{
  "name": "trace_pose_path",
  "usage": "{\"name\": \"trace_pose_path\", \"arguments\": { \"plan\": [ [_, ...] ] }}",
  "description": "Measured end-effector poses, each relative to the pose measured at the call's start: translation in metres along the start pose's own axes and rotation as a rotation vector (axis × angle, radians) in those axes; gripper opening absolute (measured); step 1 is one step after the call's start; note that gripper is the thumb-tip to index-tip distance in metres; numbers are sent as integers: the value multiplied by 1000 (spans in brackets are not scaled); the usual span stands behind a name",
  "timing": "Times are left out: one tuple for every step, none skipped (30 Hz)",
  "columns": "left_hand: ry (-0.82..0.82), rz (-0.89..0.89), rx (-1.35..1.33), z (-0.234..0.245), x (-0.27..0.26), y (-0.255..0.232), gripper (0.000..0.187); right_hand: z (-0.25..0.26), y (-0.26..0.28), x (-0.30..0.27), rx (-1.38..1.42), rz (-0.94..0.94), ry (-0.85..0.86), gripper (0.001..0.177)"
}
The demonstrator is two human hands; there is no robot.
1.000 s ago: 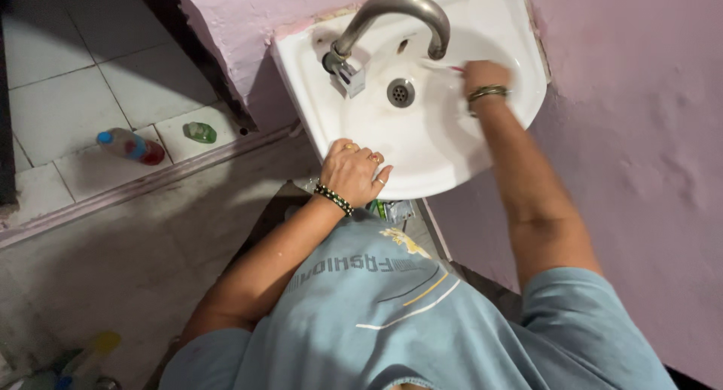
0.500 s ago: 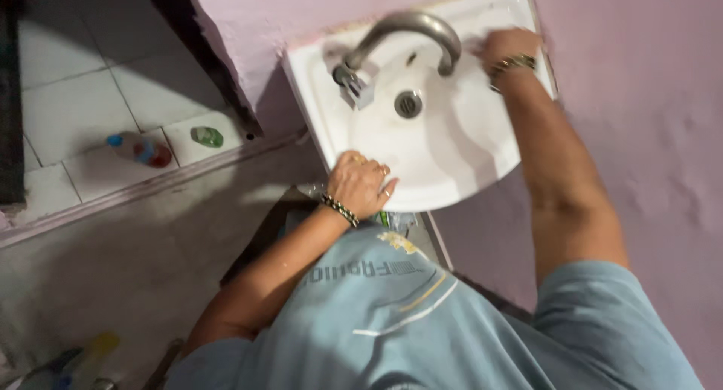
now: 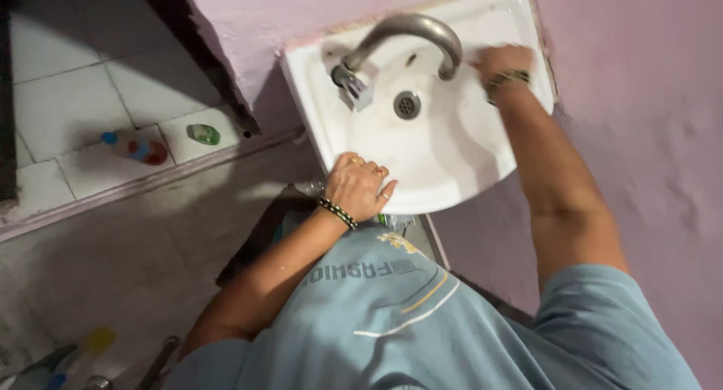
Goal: The person scrubs a small white washbasin and its chrome faucet using a toothbrush. They move the brush across the inner surface of the sink and over the faucet handle and spout.
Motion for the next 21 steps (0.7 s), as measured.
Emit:
{"name": "trace_pose_path", "arguments": {
  "plan": [
    [4,9,21,1,1,-1,28,-3,-19,-5,-37,-126,112,38],
    [19,19,33,-1,-1,-2,28,-6,-15,-5,-40,-122,112,38],
    [15,23,33,-1,-1,-1,28,-8,-4,-2,-36,-65,71,37],
    [-9,9,31,1,-1,-2,28,-13,9,-2,-27,-17,35,37],
    [-34,-5,30,2,-1,-3,28,-16,31,4,32,22,-31,42],
    [-25,-8,22,0,-2,-4,28,-20,54,10,87,56,-94,48],
    [0,2,33,-3,-3,-3,27,-24,95,13,31,194,-155,34],
    [14,13,51,-5,0,-1,27,-19,127,16,-29,338,-226,22],
    [10,10,49,-6,3,0,27,-15,121,21,-32,337,-228,22],
    [24,12,29,-6,2,0,27,-7,113,20,46,323,-299,22],
    [38,14,8,-6,-2,1,27,-1,102,13,124,307,-371,22],
    [33,12,10,-6,-3,-1,27,3,69,10,88,217,-246,23],
    [36,14,12,-6,-6,-4,28,12,34,4,52,127,-123,24],
    [24,21,20,-3,-2,-2,28,24,10,-7,37,8,-78,32],
    [3,24,28,1,5,2,28,33,-4,-14,23,-113,-36,41],
    [5,18,20,1,1,2,28,33,4,-14,23,-108,-26,41],
    [8,12,12,-1,-3,0,28,35,22,-7,50,11,-81,32],
    [19,8,5,-3,-4,0,28,34,35,-8,79,117,-138,26],
    [26,8,13,-4,-5,0,27,26,54,-8,65,120,-147,39],
    [18,7,24,-5,-1,0,27,25,72,-1,43,129,-169,54],
    [14,2,22,-6,1,0,27,27,71,1,39,125,-172,54]
  ]
}}
Point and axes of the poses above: each hand's wrist, its own x-axis towards the middle knuckle, its own z-axis out of the back of the hand, y = z × x, the point moved 7 cm from there along x, towards the middle knuckle, and after that the axes turned 12 degrees about z, right-handed, at the moved point
